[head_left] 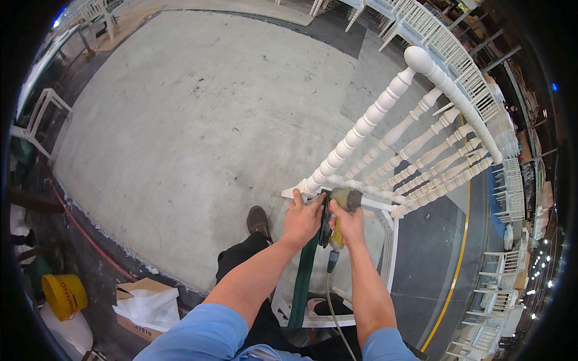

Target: The person attaches green fabric slings to the seat frame of a white wooden chair. They position each sling, secure it with a pneumatic staple gun, and trim excess fabric with scissors. The process is repeated for multiple slings across the chair seat.

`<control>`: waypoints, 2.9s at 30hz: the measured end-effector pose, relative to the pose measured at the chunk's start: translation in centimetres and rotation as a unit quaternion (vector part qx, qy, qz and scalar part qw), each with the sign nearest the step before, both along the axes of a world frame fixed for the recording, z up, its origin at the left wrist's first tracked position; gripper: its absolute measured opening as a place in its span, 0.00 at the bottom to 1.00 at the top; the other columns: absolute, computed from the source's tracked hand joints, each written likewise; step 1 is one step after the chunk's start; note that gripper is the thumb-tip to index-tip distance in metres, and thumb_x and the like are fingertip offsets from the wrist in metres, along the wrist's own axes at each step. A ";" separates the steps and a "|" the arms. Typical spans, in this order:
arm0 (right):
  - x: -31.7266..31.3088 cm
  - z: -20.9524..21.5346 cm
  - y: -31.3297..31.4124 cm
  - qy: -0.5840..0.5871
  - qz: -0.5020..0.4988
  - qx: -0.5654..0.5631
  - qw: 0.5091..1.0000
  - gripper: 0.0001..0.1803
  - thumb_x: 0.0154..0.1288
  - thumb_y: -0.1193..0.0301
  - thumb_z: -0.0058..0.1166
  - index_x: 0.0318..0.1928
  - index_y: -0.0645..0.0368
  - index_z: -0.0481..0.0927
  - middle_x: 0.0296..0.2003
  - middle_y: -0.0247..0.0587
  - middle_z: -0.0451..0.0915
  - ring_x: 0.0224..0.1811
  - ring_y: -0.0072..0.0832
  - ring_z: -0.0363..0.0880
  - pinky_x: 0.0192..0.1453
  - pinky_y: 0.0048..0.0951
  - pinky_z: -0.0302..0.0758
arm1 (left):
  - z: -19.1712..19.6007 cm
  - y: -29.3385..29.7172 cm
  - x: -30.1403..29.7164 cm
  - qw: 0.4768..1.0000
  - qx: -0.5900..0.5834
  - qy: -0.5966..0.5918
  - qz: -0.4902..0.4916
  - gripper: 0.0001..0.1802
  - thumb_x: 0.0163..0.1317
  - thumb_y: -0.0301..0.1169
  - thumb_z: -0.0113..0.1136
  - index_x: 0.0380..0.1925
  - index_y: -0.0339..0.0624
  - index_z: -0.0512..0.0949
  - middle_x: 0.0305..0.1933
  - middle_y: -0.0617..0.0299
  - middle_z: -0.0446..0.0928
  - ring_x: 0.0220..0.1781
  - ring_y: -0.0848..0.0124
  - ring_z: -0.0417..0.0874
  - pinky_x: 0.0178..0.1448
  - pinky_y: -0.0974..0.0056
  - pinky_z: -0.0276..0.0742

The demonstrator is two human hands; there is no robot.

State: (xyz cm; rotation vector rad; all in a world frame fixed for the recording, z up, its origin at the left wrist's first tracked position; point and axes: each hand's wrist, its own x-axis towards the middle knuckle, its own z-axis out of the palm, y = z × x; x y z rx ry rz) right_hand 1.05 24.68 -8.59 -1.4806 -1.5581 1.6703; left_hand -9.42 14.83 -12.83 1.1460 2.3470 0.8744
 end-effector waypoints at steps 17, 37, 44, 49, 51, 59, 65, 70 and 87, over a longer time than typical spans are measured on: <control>16.0 10.6 -6.4 0.187 -0.112 -0.090 0.972 0.21 0.80 0.55 0.60 0.60 0.57 0.80 0.47 0.41 0.85 0.34 0.31 0.85 0.32 0.34 0.83 | -1.7 0.4 0.1 0.995 0.078 -0.057 0.005 0.22 0.72 0.37 0.62 0.65 0.67 0.84 0.79 0.29 0.59 0.71 0.30 0.73 0.75 0.40 0.71; 34.1 10.6 -23.4 0.706 -0.030 -0.147 0.692 0.44 0.72 0.33 0.56 0.70 0.59 0.76 0.55 0.48 0.84 0.55 0.38 0.85 0.52 0.41 0.85 | 18.7 -18.7 25.0 0.538 -0.086 -0.764 -0.345 0.25 0.79 0.52 0.58 0.63 0.46 0.78 0.52 0.53 0.87 0.55 0.57 0.89 0.52 0.53 0.90; 41.3 8.4 -24.0 0.525 -0.067 -0.071 0.845 0.47 0.77 0.29 0.41 0.67 0.62 0.79 0.50 0.46 0.88 0.43 0.32 0.87 0.52 0.33 0.85 | 21.6 -20.7 29.1 0.461 -0.162 -0.792 -0.367 0.36 0.78 0.47 0.60 0.82 0.63 0.60 0.76 0.52 0.72 0.67 0.31 0.80 0.69 0.22 0.75; 54.8 8.4 -33.2 -0.398 -0.370 0.071 0.837 0.20 0.69 0.52 0.65 0.47 0.54 0.89 0.49 0.50 0.89 0.53 0.49 0.88 0.56 0.50 0.83 | 20.0 -18.8 28.8 0.462 -0.170 -0.826 -0.277 0.33 0.81 0.43 0.54 0.82 0.68 0.58 0.72 0.55 0.75 0.59 0.37 0.86 0.63 0.26 0.82; 59.4 8.1 -37.7 -0.468 -0.497 -0.001 0.731 0.17 0.69 0.57 0.66 0.47 0.58 0.87 0.48 0.55 0.87 0.54 0.52 0.87 0.57 0.51 0.83 | 19.3 -18.9 28.4 0.523 -0.161 -0.808 -0.216 0.34 0.79 0.35 0.55 0.81 0.71 0.59 0.70 0.57 0.77 0.54 0.42 0.87 0.58 0.32 0.86; 65.4 4.0 -39.9 -0.546 -0.536 -0.087 0.638 0.20 0.70 0.60 0.65 0.53 0.61 0.82 0.50 0.58 0.86 0.53 0.56 0.88 0.57 0.55 0.84 | 18.8 -19.1 28.8 0.535 -0.145 -0.809 -0.194 0.38 0.75 0.29 0.57 0.82 0.72 0.60 0.68 0.55 0.78 0.55 0.42 0.86 0.56 0.35 0.87; 65.6 4.7 -42.8 -0.535 -0.539 -0.025 0.650 0.16 0.60 0.63 0.64 0.40 0.64 0.88 0.37 0.59 0.89 0.43 0.52 0.91 0.51 0.51 0.84 | 17.8 -19.2 27.1 0.504 -0.143 -0.827 -0.205 0.41 0.74 0.26 0.57 0.81 0.65 0.54 0.72 0.54 0.73 0.60 0.39 0.85 0.65 0.31 0.83; 62.8 7.2 -46.5 -0.052 -0.726 -0.006 0.686 0.04 0.60 0.76 0.56 0.28 0.63 0.78 0.21 0.37 0.75 0.17 0.25 0.74 0.21 0.28 0.70 | 17.4 -19.1 26.5 0.509 -0.139 -0.828 -0.189 0.39 0.76 0.26 0.54 0.81 0.63 0.52 0.70 0.57 0.73 0.63 0.44 0.84 0.68 0.39 0.82; 29.5 19.0 -26.5 -0.185 -0.032 0.413 0.891 0.04 0.62 0.78 0.67 0.38 0.63 0.85 0.34 0.45 0.84 0.31 0.36 0.88 0.35 0.34 0.83 | 16.5 -20.1 26.5 0.645 0.011 -0.748 -0.155 0.39 0.79 0.25 0.55 0.83 0.60 0.51 0.65 0.59 0.70 0.65 0.65 0.79 0.67 0.56 0.82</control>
